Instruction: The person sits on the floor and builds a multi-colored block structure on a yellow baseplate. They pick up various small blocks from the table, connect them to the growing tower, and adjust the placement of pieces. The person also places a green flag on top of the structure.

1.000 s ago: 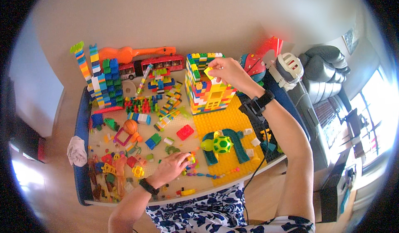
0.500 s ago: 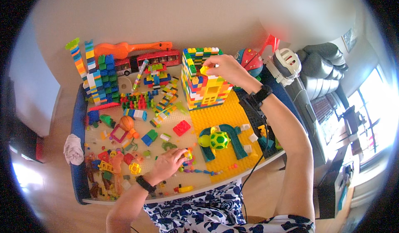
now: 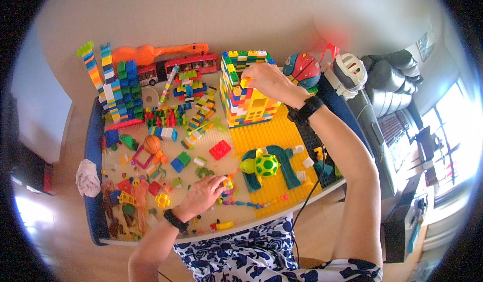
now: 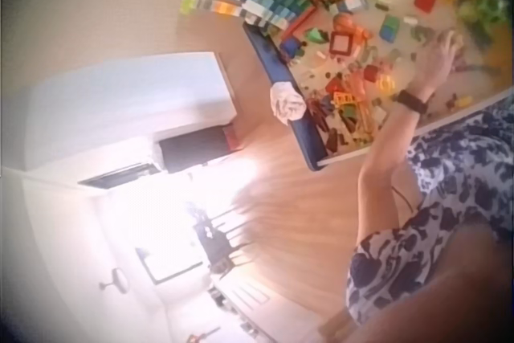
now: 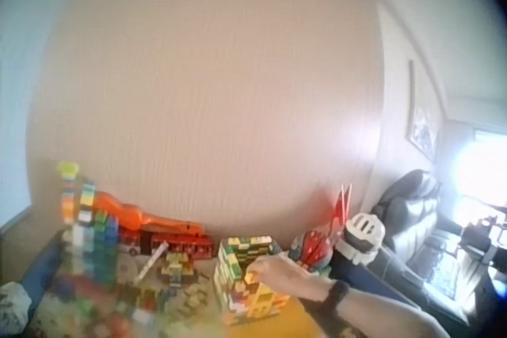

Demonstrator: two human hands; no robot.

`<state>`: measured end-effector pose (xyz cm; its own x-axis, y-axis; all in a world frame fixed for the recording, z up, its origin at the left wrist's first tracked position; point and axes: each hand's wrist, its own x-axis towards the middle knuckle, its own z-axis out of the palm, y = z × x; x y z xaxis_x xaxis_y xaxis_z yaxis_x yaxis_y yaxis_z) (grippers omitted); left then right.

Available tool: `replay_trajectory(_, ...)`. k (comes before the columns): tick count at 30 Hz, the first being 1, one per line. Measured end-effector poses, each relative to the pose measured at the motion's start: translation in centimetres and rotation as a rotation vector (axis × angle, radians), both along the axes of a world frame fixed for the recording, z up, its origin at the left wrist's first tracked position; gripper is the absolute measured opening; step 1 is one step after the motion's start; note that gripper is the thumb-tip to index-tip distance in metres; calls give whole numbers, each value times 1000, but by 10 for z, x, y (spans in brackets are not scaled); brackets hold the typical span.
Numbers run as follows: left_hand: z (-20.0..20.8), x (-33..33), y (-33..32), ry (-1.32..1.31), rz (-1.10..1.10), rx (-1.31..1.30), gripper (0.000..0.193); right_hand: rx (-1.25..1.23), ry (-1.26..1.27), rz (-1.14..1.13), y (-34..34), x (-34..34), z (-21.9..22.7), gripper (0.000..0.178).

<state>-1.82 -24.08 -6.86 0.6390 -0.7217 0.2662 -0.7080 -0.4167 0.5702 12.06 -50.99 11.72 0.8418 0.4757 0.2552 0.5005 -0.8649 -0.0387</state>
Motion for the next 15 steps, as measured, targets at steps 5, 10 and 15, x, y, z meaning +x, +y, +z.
replay_trajectory(5,3,1,1,5,6,-10,30,31,43,7,-1,5,-6,21)
replay_trajectory(10,3,1,0,11,-4,-3,30,30,23,-2,1,4,-5,19)
replay_trajectory(15,2,2,0,-14,-12,14,30,44,3,-3,-2,6,-6,21)
